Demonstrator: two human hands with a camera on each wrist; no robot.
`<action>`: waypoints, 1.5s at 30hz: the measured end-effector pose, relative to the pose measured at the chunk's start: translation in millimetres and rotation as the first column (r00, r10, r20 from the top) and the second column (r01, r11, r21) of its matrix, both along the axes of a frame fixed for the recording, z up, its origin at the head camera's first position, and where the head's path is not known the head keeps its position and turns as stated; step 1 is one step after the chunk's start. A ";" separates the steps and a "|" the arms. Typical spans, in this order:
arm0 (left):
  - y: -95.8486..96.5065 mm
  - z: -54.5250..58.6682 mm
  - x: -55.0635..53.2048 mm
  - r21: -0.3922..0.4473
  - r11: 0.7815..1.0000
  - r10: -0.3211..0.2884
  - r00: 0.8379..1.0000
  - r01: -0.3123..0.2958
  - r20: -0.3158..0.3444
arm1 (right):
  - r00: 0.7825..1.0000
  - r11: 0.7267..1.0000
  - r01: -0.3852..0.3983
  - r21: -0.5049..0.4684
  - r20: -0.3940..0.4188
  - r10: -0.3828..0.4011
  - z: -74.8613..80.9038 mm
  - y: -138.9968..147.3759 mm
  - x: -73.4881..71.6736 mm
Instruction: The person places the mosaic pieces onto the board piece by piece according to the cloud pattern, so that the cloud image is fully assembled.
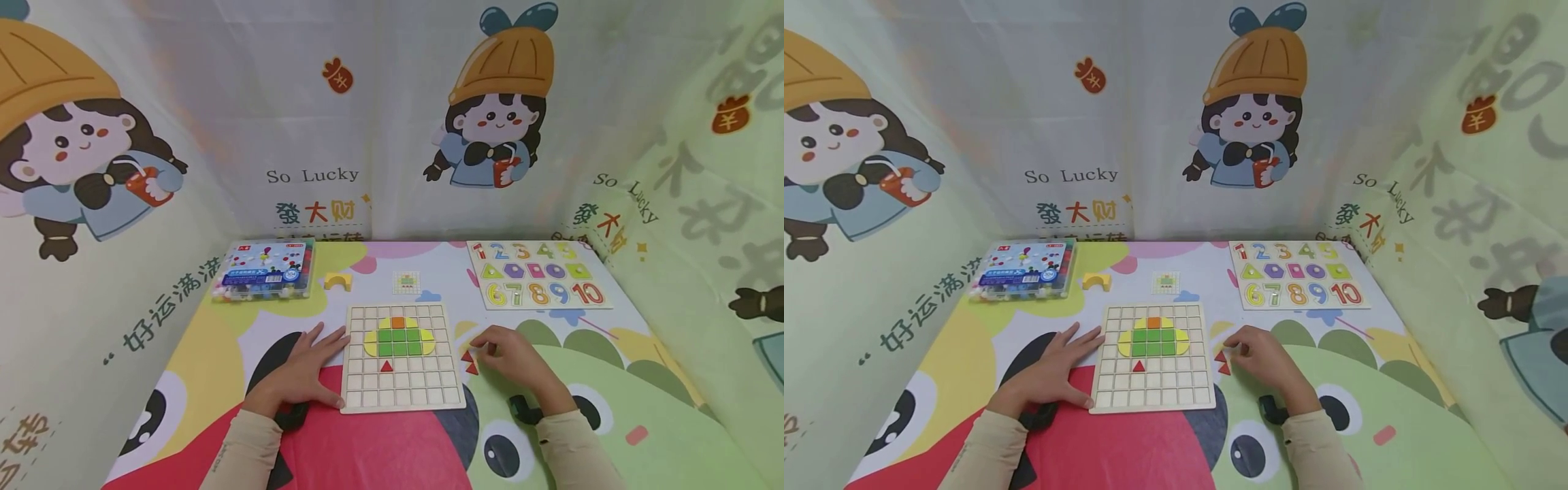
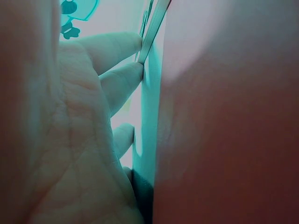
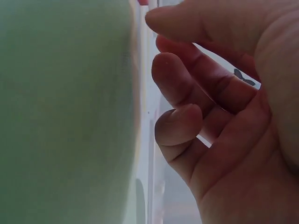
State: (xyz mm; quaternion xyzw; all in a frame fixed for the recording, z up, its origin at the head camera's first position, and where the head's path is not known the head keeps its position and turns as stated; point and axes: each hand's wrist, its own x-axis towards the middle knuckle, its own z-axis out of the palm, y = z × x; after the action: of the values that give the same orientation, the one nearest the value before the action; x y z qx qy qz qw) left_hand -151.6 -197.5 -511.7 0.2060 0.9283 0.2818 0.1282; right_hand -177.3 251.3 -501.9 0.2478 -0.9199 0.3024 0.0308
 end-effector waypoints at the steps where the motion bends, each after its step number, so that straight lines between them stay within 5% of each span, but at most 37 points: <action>1: -0.3 -0.2 0.0 -0.002 1.000 0.001 1.000 -0.001 0.001 | 1.000 1.000 0.002 0.010 0.007 -0.002 -1.0 -1.1 -0.4; 16: -0.9 3.9 1.8 -0.002 1.000 0.009 1.000 -0.009 -0.001 | 0.995 0.994 -0.098 0.049 -0.020 0.099 -6.9 -8.7 -1.3; 33: -3.9 3.7 2.7 0.002 1.000 0.012 1.000 -0.012 0.005 | 0.992 0.990 -0.128 0.060 -0.013 0.129 -7.3 -10.9 -0.7; 41: -1.3 0.3 0.3 -0.014 1.000 0.004 1.000 -0.004 0.001 | 0.994 0.994 -0.096 0.059 -0.043 0.099 -2.5 -11.3 1.3; 45: 0.5 1.9 0.2 -0.003 1.000 0.007 1.000 -0.007 0.008 | 0.986 0.985 -0.148 0.088 -0.064 0.153 8.6 -21.4 -0.7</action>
State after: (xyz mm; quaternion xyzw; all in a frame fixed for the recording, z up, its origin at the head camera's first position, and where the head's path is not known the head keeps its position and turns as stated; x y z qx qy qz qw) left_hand -151.4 -197.0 -509.9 0.2014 0.9289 0.2817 0.1313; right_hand -178.0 229.9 -493.3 0.3283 -0.9087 0.2562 0.0302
